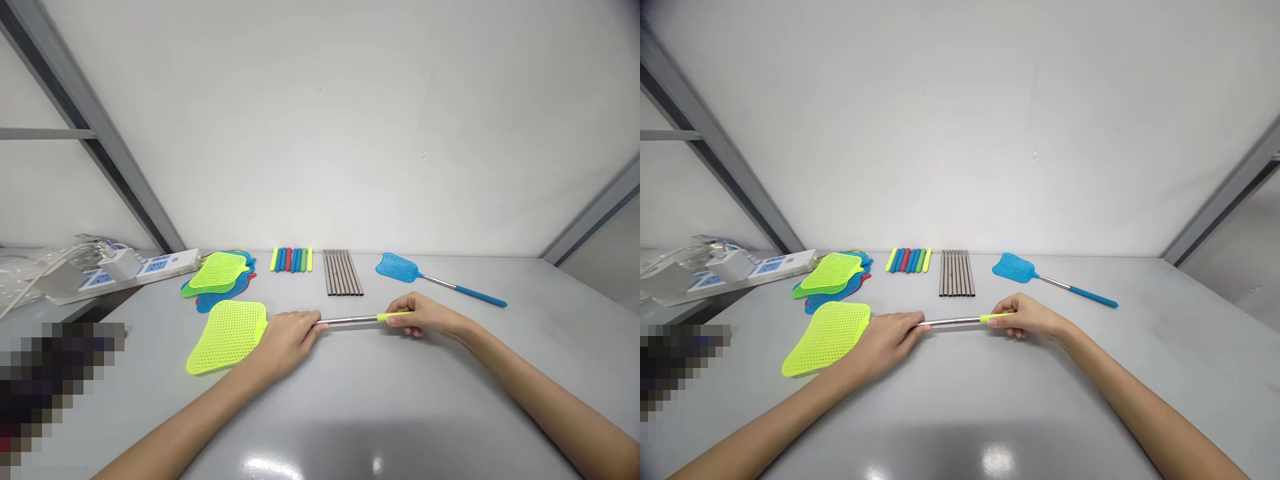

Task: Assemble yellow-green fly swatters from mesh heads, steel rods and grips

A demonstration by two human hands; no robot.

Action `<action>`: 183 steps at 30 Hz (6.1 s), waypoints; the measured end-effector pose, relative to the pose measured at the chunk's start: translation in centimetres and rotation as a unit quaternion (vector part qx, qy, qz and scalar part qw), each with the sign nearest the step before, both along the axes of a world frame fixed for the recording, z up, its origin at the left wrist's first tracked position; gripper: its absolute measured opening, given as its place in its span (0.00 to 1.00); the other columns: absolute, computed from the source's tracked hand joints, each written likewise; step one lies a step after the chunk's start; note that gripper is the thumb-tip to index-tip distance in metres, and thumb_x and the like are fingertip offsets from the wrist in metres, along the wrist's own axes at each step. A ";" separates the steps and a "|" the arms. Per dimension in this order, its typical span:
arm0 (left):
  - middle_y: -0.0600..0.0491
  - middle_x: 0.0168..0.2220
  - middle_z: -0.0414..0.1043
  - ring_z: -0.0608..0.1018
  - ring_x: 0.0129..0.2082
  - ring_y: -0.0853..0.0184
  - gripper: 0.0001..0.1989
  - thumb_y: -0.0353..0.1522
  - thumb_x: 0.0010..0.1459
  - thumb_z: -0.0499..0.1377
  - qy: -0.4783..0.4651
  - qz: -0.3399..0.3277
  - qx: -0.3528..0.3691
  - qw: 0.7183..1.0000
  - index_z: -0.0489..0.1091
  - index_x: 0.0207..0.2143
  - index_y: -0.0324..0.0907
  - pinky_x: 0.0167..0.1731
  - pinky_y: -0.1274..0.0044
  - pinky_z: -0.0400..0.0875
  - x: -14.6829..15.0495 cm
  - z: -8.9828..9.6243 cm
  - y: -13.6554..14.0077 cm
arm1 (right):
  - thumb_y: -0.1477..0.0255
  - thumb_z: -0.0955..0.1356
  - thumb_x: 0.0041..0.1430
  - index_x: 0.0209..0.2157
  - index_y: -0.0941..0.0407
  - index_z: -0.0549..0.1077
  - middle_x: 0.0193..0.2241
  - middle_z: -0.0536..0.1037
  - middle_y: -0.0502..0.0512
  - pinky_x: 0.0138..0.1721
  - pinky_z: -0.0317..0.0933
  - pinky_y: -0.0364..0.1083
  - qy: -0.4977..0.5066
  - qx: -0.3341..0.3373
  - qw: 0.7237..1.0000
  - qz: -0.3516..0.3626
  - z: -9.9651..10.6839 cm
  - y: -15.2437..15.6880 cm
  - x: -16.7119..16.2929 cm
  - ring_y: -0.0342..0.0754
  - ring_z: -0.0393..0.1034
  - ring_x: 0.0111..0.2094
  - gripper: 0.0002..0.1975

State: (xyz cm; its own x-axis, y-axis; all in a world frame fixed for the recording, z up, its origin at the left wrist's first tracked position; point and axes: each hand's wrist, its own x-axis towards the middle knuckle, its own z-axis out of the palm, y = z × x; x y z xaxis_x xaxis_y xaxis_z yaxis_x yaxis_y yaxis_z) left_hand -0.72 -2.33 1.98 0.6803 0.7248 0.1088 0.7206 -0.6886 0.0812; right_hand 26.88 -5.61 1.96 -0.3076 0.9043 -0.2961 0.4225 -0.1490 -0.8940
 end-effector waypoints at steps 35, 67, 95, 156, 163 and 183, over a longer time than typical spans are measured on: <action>0.56 0.25 0.67 0.69 0.25 0.69 0.17 0.39 0.61 0.41 -0.010 -0.037 -0.038 0.999 0.60 0.26 0.41 0.23 0.79 0.54 0.3 -0.2 -0.7 | 0.55 0.61 0.52 0.22 0.60 0.69 0.16 0.61 0.47 0.20 0.44 0.40 -0.140 0.033 0.987 0.076 0.0 -1.2 -1.9 0.38 0.50 0.18 0.22; 0.52 0.27 0.72 0.74 0.24 0.65 0.15 0.38 0.62 0.39 0.071 -0.079 -0.038 0.994 0.60 0.31 0.42 0.19 0.78 0.57 2.0 -1.0 -3.7 | 0.66 0.59 0.54 0.20 0.59 0.65 0.14 0.58 0.46 0.20 0.45 0.40 -0.119 0.008 0.990 0.075 -0.5 -3.2 -4.3 0.38 0.49 0.17 0.15; 0.55 0.28 0.69 0.71 0.26 0.67 0.18 0.43 0.60 0.40 0.000 -0.051 -0.068 0.996 0.62 0.29 0.42 0.22 0.79 0.54 1.7 0.3 -3.4 | 0.58 0.65 0.49 0.29 0.59 0.66 0.19 0.64 0.46 0.15 0.48 0.36 -0.043 -0.081 0.982 0.164 0.5 -2.0 -2.8 0.35 0.53 0.15 0.17; 0.54 0.25 0.68 0.70 0.27 0.67 0.18 0.42 0.59 0.43 -0.014 -0.049 -0.013 0.999 0.63 0.27 0.40 0.24 0.77 0.56 1.7 -0.1 -3.6 | 0.59 0.62 0.53 0.28 0.59 0.66 0.18 0.63 0.46 0.16 0.49 0.37 -0.017 -0.050 0.989 0.140 0.3 -2.6 -4.0 0.36 0.54 0.15 0.16; 0.55 0.28 0.68 0.70 0.25 0.69 0.17 0.40 0.60 0.42 -0.008 -0.067 -0.052 0.996 0.64 0.29 0.42 0.22 0.78 0.55 0.9 0.6 -2.7 | 0.68 0.59 0.55 0.18 0.59 0.62 0.17 0.53 0.46 0.22 0.44 0.40 -0.095 0.128 0.982 0.104 0.4 -2.7 -4.7 0.38 0.45 0.21 0.15; 0.54 0.28 0.69 0.72 0.27 0.68 0.16 0.39 0.61 0.40 0.014 -0.089 -0.068 0.994 0.63 0.31 0.42 0.24 0.78 0.57 1.2 0.3 -4.1 | 0.66 0.58 0.58 0.27 0.58 0.71 0.19 0.65 0.48 0.21 0.45 0.39 -0.166 0.160 0.965 0.122 0.4 -4.1 -6.2 0.39 0.52 0.20 0.15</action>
